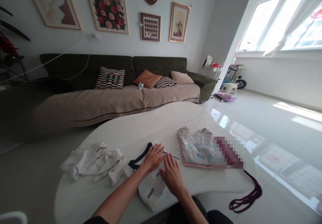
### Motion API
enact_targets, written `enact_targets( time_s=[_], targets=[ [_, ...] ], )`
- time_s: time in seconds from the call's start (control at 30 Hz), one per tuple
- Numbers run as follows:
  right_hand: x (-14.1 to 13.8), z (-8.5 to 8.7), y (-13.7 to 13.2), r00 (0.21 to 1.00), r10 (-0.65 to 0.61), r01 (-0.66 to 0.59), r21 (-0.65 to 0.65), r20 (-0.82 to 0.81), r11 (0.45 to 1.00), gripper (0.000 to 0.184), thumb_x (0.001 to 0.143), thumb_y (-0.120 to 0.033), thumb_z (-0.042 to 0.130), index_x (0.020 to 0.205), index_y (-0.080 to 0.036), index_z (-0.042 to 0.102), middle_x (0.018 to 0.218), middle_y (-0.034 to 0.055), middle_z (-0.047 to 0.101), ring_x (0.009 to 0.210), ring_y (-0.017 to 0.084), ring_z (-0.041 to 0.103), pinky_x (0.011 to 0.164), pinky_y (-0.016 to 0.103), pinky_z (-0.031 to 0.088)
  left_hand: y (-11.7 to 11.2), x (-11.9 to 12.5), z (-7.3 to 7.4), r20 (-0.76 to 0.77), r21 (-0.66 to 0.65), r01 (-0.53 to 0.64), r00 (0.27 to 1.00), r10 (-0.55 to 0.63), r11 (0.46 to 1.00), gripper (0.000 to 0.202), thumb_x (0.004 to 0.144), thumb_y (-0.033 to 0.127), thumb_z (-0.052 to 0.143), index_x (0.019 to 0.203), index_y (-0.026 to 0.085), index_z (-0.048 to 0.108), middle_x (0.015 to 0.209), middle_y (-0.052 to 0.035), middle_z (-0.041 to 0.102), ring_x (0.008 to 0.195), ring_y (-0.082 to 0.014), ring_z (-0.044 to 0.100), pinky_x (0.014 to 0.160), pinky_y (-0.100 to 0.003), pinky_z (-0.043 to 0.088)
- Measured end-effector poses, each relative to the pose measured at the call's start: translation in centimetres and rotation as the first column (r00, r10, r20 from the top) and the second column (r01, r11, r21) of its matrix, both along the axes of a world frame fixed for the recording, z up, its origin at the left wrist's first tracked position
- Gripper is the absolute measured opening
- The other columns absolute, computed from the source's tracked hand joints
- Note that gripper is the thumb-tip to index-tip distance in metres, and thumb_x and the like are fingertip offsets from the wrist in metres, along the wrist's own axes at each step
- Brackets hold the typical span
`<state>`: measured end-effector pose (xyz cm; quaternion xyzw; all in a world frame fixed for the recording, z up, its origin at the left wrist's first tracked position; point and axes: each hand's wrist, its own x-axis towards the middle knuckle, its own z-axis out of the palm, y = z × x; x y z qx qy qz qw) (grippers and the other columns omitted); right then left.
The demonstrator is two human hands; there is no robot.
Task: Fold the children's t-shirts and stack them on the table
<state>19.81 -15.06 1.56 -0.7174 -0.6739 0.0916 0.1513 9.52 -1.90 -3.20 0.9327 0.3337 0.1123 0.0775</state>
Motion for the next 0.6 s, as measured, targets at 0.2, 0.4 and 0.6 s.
enact_targets(
  time_s=[0.2, 0.4, 0.6],
  targets=[
    [0.8, -3.8, -0.2, 0.982, -0.153, 0.167, -0.126, 0.114, 0.978, 0.063, 0.087, -0.045, 0.026, 0.137, -0.009, 0.023, 0.144, 0.0113, 0.014, 0.133, 0.023, 0.012, 0.103, 0.051, 0.016, 1.3, 0.2, 1.5, 0.008, -0.122, 0.090, 0.996, -0.089, 0.989, 0.047, 0.090, 0.041, 0.025, 0.135, 0.026, 0.030, 0.142, -0.0040, 0.028, 0.132, -0.0206, 0.020, 0.105, -0.043, 0.017],
    [0.7, -2.0, -2.2, 0.980, -0.177, 0.187, -0.114, 0.092, 0.976, 0.049, 0.087, -0.036, 0.032, 0.130, -0.015, 0.038, 0.139, 0.0130, 0.031, 0.129, 0.026, 0.026, 0.099, 0.055, 0.020, -2.5, -1.4, 5.1, 0.256, -0.122, -0.094, 0.959, 0.123, 0.988, 0.050, 0.083, 0.032, 0.043, 0.131, 0.022, 0.036, 0.139, -0.0090, 0.035, 0.129, -0.0233, 0.026, 0.105, -0.047, 0.019],
    [4.0, 1.1, 0.9, 0.982, -0.187, 0.183, -0.089, -0.033, 0.979, 0.029, 0.084, -0.023, 0.038, 0.105, -0.015, 0.056, 0.109, 0.0122, 0.058, 0.107, 0.021, 0.050, 0.088, 0.030, 0.036, -11.6, -9.6, 1.5, 0.498, -0.573, -0.404, 0.520, 0.694, 0.713, 0.050, 0.072, 0.048, 0.048, 0.107, 0.013, 0.054, 0.110, -0.0162, 0.058, 0.088, -0.0240, 0.061, 0.071, -0.035, 0.052]
  ],
)
